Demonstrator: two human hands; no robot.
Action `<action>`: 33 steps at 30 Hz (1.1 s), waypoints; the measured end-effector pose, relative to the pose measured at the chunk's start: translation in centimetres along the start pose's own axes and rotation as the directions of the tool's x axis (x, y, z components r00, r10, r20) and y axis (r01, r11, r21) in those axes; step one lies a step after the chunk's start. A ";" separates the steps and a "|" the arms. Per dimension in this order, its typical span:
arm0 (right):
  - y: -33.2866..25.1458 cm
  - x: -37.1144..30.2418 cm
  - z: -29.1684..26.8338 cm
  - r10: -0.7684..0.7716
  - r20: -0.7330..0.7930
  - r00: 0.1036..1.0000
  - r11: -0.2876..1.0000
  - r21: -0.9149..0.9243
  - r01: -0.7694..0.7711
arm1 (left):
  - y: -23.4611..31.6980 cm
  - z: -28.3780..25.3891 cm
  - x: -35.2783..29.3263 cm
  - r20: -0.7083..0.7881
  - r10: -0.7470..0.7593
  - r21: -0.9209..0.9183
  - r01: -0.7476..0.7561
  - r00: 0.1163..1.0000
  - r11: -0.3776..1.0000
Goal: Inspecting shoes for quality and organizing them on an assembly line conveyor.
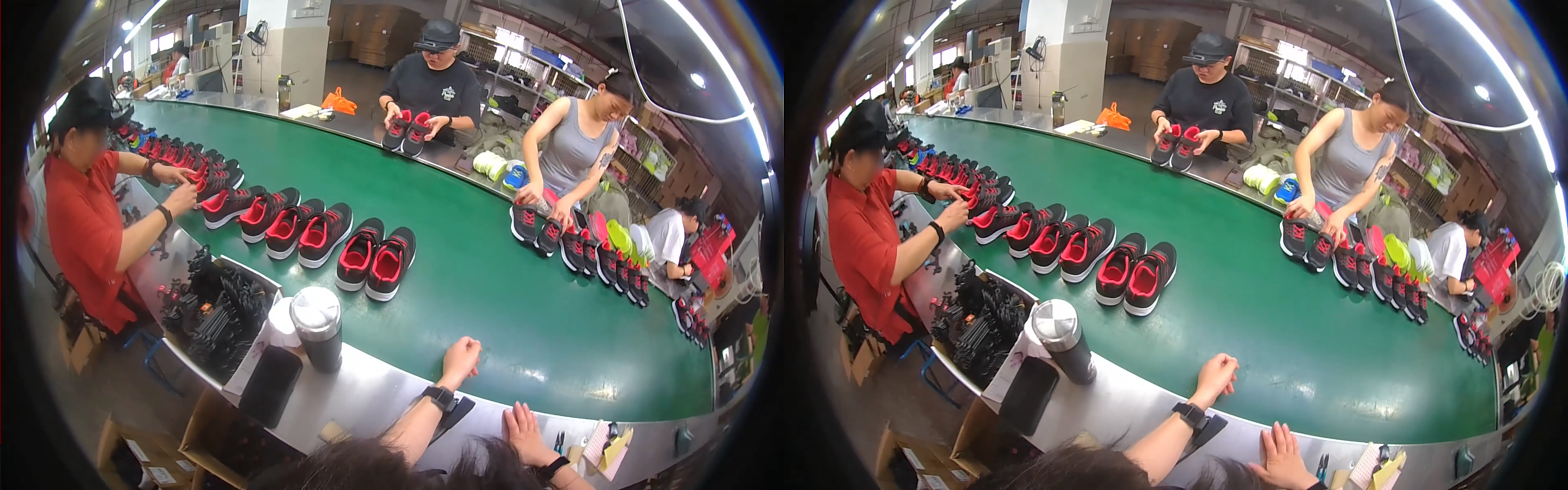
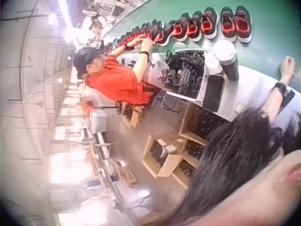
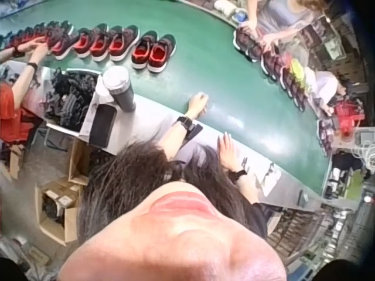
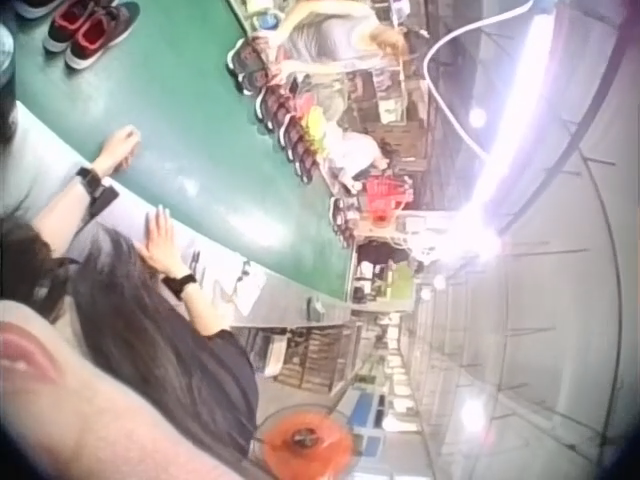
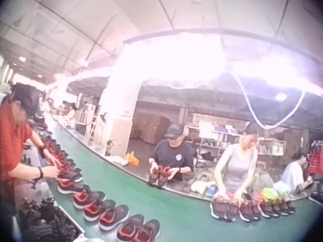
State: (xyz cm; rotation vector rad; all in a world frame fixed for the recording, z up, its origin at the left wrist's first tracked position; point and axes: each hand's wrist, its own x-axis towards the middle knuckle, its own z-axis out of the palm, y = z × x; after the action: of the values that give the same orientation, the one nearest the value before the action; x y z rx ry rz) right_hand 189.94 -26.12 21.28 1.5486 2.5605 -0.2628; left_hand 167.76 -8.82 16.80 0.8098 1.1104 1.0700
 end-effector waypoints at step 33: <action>0.1 -2.0 1.0 0.080 -0.164 0.983 0.982 0.180 -0.050 | -2.9 1.8 -11.6 0.192 0.539 0.872 -0.395 0.820 0.290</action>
State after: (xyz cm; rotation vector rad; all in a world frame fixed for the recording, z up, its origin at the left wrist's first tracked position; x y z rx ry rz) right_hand 190.96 -28.01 20.75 1.7862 2.6715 -0.3732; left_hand 169.28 -20.72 18.07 2.0823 1.6432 0.9575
